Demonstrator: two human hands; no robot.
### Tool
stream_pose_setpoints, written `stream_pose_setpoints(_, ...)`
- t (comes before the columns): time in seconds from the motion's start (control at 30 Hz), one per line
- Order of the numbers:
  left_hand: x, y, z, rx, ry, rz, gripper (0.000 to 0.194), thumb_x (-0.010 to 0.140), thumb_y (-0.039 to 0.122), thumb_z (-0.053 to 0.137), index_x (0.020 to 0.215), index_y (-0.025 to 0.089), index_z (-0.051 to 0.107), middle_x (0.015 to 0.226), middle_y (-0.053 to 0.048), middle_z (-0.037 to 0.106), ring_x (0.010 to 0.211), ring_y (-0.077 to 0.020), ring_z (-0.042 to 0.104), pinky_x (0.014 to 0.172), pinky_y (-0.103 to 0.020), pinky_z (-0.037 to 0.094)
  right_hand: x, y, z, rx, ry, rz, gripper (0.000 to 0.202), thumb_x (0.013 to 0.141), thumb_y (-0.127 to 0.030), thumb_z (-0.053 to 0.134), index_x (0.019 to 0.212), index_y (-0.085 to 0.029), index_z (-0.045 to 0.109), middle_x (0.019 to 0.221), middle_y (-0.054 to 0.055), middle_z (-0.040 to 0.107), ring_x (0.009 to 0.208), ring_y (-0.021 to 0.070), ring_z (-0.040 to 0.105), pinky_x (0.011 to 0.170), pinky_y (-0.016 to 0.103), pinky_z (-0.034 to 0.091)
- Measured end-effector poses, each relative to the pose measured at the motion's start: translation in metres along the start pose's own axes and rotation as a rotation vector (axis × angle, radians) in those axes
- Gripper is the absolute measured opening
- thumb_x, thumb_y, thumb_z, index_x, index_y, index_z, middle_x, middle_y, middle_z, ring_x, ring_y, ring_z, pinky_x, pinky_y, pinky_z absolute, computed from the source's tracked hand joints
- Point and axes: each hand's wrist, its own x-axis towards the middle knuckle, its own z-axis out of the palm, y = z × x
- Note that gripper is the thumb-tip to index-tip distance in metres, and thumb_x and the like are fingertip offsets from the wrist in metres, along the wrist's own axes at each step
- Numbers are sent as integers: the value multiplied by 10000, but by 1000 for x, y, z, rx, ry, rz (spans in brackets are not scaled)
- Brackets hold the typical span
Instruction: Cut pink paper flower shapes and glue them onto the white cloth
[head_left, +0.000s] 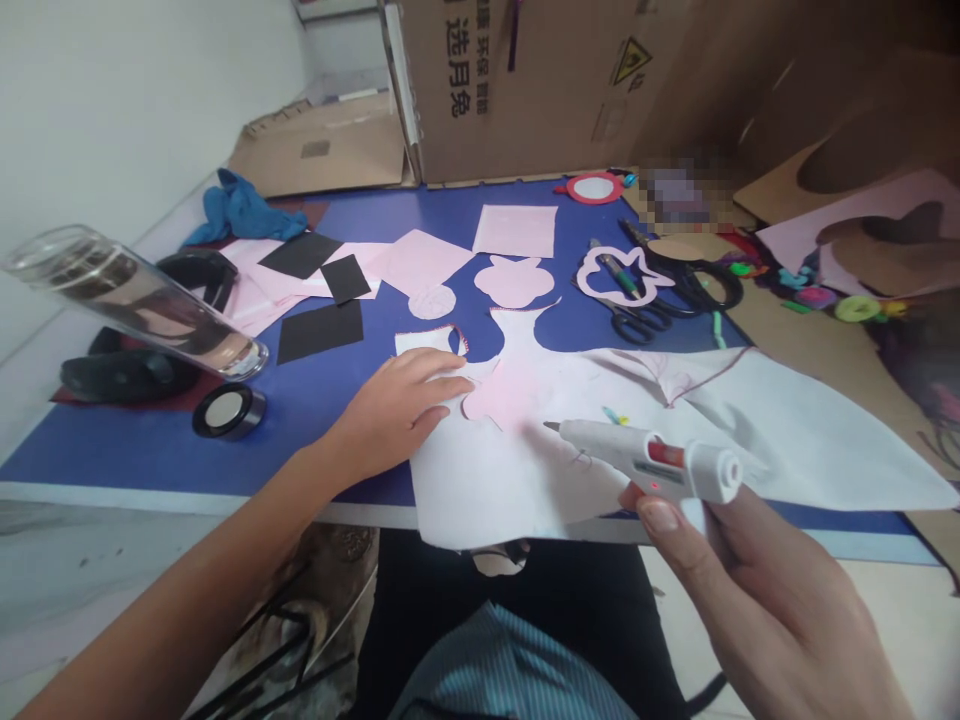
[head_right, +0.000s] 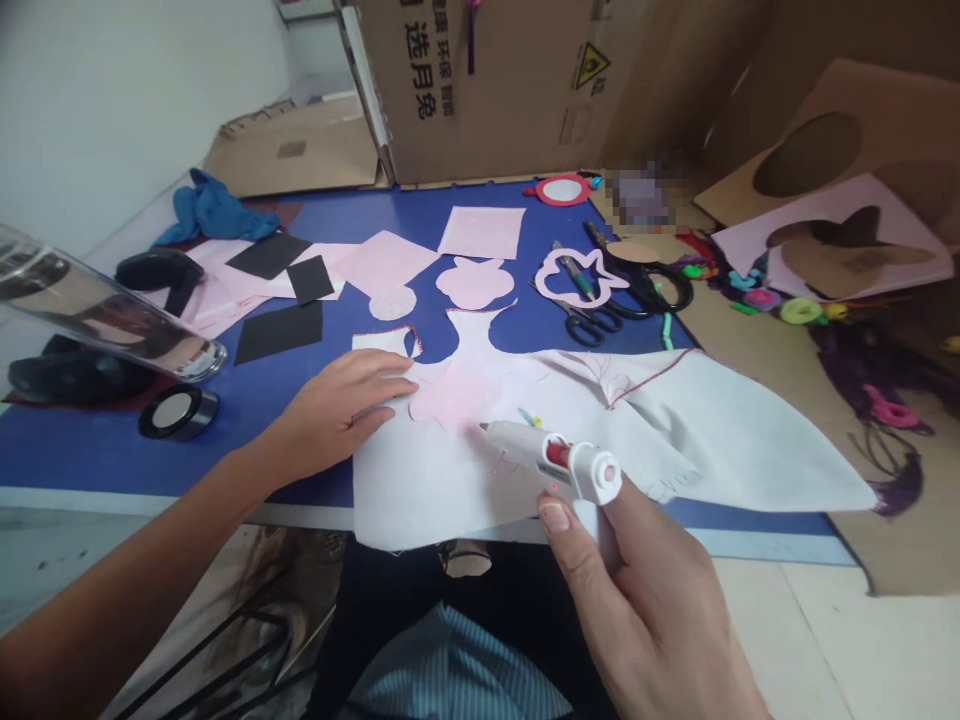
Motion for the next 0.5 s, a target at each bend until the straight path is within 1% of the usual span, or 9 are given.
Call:
stream_pose_setpoints(0.1,8,-3,3,6,-24,73,348,1068,139,503,1263,255,767,1449,-85,709,1385,-284,618,1142,-509,530,-2,-5,3,-2,-48,44,396,1056,-565,612,1254,-262,773,793,10,693,694,233,676,537,309,518)
stream_pose_setpoints(0.17,11,-3,6,2,-20,96,349,1075,133,495,1231,264,779,1411,-82,722,1346,-278,633,1109,-488,544,-3,-8,5,-7,-52,58,408,1070,-562,594,1277,-254,762,792,10,687,703,230,672,545,305,511)
stream_pose_setpoints(0.3,12,-3,14,-25,16,116,345,1086,122,485,1189,245,790,1353,-92,739,1294,-264,654,1069,-451,560,-4,-12,7,-20,-54,49,408,1066,-563,602,1236,-234,773,755,18,676,679,231,663,514,306,473)
stream_pose_setpoints(0.5,12,-4,21,-76,72,133,290,1083,129,517,1073,228,790,1293,-87,762,1235,-261,683,1016,-422,570,-1,-20,10,-11,-76,53,392,1100,-564,561,1206,-239,753,902,35,766,696,210,659,580,304,513)
